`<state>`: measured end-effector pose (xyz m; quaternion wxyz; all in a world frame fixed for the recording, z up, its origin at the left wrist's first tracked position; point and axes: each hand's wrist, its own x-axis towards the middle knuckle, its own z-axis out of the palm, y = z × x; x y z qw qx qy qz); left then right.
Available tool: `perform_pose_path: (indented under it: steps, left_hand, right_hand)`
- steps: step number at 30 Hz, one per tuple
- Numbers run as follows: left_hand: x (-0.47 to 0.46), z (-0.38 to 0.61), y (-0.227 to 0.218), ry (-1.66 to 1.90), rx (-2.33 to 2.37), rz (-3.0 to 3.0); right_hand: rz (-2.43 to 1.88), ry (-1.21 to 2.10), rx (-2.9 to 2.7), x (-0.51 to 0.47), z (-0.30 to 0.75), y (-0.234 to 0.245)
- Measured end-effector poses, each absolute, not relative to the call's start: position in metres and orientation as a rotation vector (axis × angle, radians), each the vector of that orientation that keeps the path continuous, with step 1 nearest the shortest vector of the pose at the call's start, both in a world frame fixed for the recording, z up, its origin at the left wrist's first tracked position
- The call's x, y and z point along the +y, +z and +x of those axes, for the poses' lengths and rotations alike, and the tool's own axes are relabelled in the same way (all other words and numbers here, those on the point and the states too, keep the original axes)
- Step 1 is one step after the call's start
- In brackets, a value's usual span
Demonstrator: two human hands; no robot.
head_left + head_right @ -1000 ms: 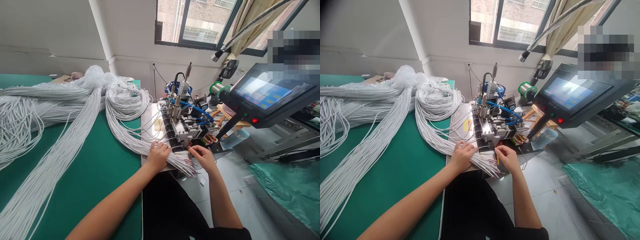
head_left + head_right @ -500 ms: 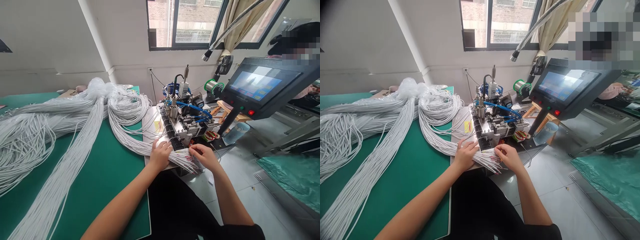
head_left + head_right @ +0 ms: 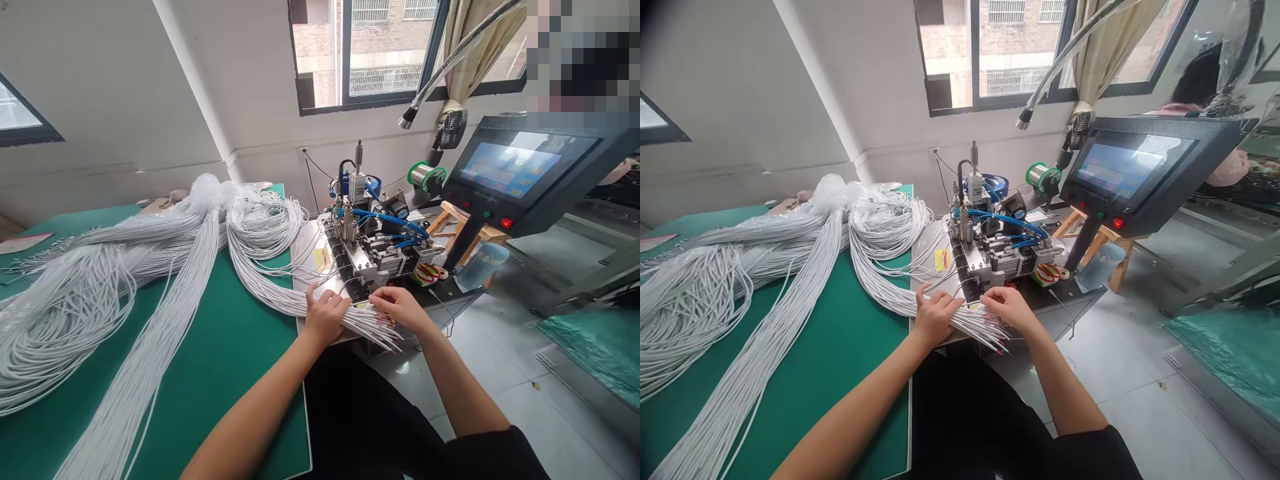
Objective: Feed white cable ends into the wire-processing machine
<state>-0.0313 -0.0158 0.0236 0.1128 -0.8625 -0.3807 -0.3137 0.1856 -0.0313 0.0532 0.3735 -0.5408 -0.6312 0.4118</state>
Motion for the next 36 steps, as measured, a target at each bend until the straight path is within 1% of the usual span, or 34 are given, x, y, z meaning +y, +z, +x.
perform_pose_path:
  steps: [5,9,16,18,23,25,36]
  left_hand:
    - [-0.018,-0.030,0.025,-0.946,-1.227,-2.445]
    - [-0.019,-0.028,0.025,-0.947,-1.188,-2.436]
    - [-0.018,-0.031,0.024,-0.941,-1.103,-2.530]
    - [-0.018,-0.030,0.025,-0.923,-1.126,-2.529]
    - [-0.018,-0.026,0.029,-0.868,-1.181,-2.524]
    - [-0.017,-0.024,0.031,-0.844,-1.188,-2.542]
    - [-0.013,-0.023,0.029,-0.771,-1.308,-2.608]
  right_hand:
    - [-1.362,0.964,-1.551,-0.021,0.187,0.045]
    - [-1.308,0.868,-1.549,-0.013,0.189,0.038]
    - [-1.203,1.090,-1.521,-0.006,0.189,0.038]
    - [-1.221,1.019,-1.541,-0.007,0.191,0.038]
    - [-1.327,0.724,-1.736,-0.004,0.200,0.036]
    - [-1.345,0.678,-1.762,-0.002,0.202,0.032]
    - [-1.320,0.863,-1.653,0.013,0.204,0.010]
